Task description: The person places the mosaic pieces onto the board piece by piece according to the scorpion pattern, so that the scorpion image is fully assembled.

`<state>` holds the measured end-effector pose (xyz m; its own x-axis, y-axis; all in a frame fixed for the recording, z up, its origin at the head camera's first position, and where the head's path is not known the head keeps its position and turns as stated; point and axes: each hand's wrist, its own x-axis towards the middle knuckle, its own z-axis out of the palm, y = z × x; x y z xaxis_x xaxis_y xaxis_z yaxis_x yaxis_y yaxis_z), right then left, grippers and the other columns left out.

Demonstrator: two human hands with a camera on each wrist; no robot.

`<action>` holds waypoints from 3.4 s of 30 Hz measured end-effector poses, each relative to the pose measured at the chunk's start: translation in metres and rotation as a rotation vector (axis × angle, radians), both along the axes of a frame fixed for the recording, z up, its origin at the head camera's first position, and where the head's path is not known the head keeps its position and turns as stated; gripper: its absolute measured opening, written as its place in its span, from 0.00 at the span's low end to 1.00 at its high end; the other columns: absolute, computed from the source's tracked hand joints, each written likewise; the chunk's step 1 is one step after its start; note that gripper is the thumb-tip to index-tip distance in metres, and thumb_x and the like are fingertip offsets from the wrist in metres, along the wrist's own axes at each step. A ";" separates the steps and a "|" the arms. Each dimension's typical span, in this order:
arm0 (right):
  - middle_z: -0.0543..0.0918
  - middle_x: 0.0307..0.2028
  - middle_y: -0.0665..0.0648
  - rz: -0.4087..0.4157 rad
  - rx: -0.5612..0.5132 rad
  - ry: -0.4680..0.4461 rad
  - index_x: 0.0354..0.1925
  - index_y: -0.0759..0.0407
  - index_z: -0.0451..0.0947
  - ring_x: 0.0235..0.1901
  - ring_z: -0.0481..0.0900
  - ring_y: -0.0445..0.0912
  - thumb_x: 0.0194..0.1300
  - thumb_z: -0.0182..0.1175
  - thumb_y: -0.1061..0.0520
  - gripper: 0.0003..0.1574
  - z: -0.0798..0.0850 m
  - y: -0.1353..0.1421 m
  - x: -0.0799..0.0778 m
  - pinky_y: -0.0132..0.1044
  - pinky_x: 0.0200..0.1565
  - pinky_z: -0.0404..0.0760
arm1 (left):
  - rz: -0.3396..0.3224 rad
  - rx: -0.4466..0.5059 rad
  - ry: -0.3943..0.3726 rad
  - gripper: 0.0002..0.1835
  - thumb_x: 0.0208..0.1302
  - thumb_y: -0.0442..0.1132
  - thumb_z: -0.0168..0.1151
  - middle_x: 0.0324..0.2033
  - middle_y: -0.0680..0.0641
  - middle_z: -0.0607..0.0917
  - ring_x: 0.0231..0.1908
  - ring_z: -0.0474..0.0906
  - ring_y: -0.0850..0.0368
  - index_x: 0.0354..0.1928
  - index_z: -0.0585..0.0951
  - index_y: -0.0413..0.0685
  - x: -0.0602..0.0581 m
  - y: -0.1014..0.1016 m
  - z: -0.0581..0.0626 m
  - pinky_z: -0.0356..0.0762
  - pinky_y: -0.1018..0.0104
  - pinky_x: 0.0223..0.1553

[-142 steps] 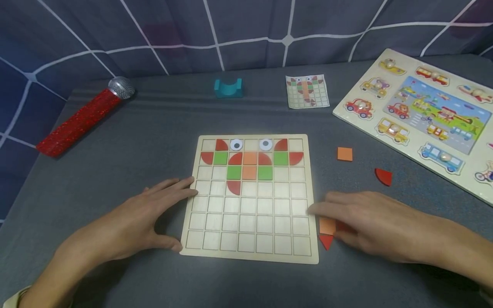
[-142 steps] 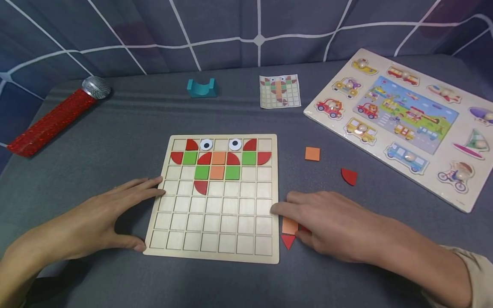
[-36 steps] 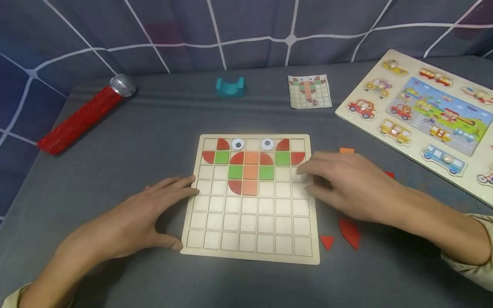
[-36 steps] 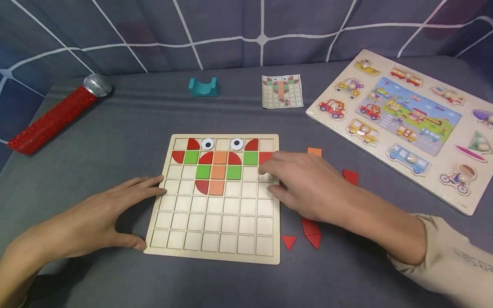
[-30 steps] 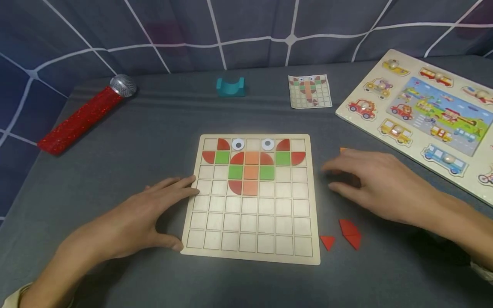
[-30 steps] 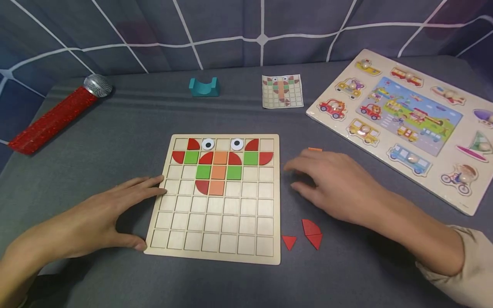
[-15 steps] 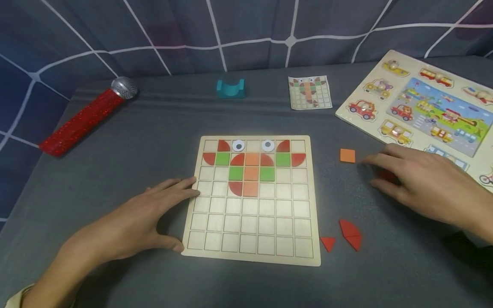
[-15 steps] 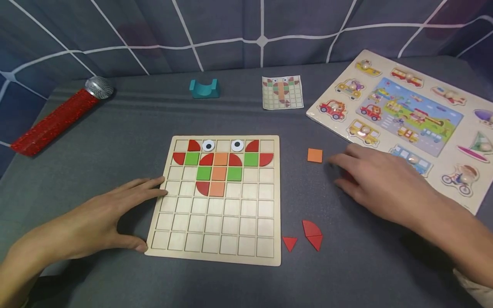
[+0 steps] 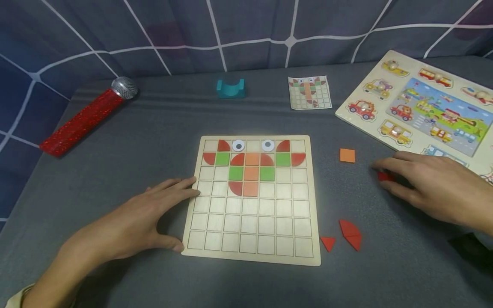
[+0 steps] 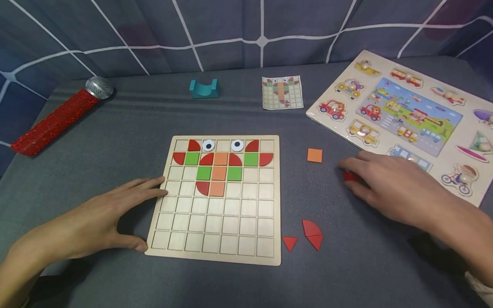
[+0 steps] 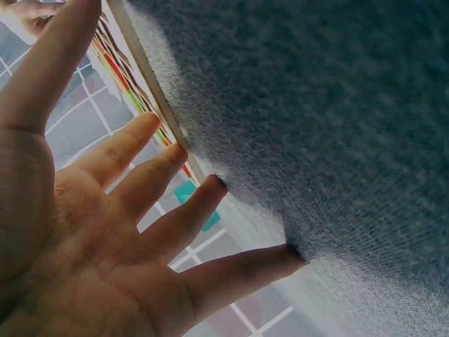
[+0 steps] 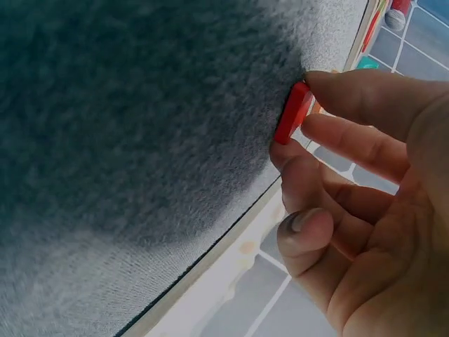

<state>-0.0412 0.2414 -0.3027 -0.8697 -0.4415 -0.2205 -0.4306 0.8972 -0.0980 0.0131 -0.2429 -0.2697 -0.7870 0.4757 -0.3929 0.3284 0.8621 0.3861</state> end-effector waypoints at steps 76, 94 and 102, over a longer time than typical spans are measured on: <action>0.83 0.34 0.40 0.283 -0.623 -0.239 0.39 0.49 0.87 0.33 0.77 0.37 0.62 0.66 0.63 0.10 0.025 -0.146 -0.007 0.39 0.41 0.78 | -0.020 0.014 0.015 0.55 0.37 0.60 0.81 0.74 0.51 0.59 0.71 0.54 0.42 0.71 0.68 0.62 0.001 0.000 0.000 0.56 0.23 0.57; 0.81 0.29 0.43 0.264 -0.505 -0.217 0.37 0.52 0.86 0.30 0.75 0.41 0.59 0.71 0.59 0.07 0.019 -0.152 -0.013 0.39 0.38 0.77 | -0.010 0.001 0.015 0.56 0.34 0.60 0.81 0.74 0.51 0.59 0.71 0.54 0.41 0.71 0.68 0.62 0.002 0.001 0.000 0.56 0.23 0.57; 0.82 0.30 0.43 0.311 -0.496 -0.171 0.37 0.51 0.86 0.30 0.76 0.40 0.61 0.67 0.63 0.07 0.017 -0.156 -0.013 0.42 0.40 0.78 | -0.005 -0.007 0.008 0.56 0.34 0.61 0.81 0.74 0.50 0.59 0.71 0.54 0.40 0.71 0.68 0.62 0.001 0.001 0.001 0.56 0.22 0.56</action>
<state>-0.0538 0.0854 -0.2860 -0.6538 -0.7551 -0.0490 -0.6063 0.5614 -0.5632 0.0144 -0.2422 -0.2692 -0.7880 0.4768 -0.3896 0.3358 0.8631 0.3772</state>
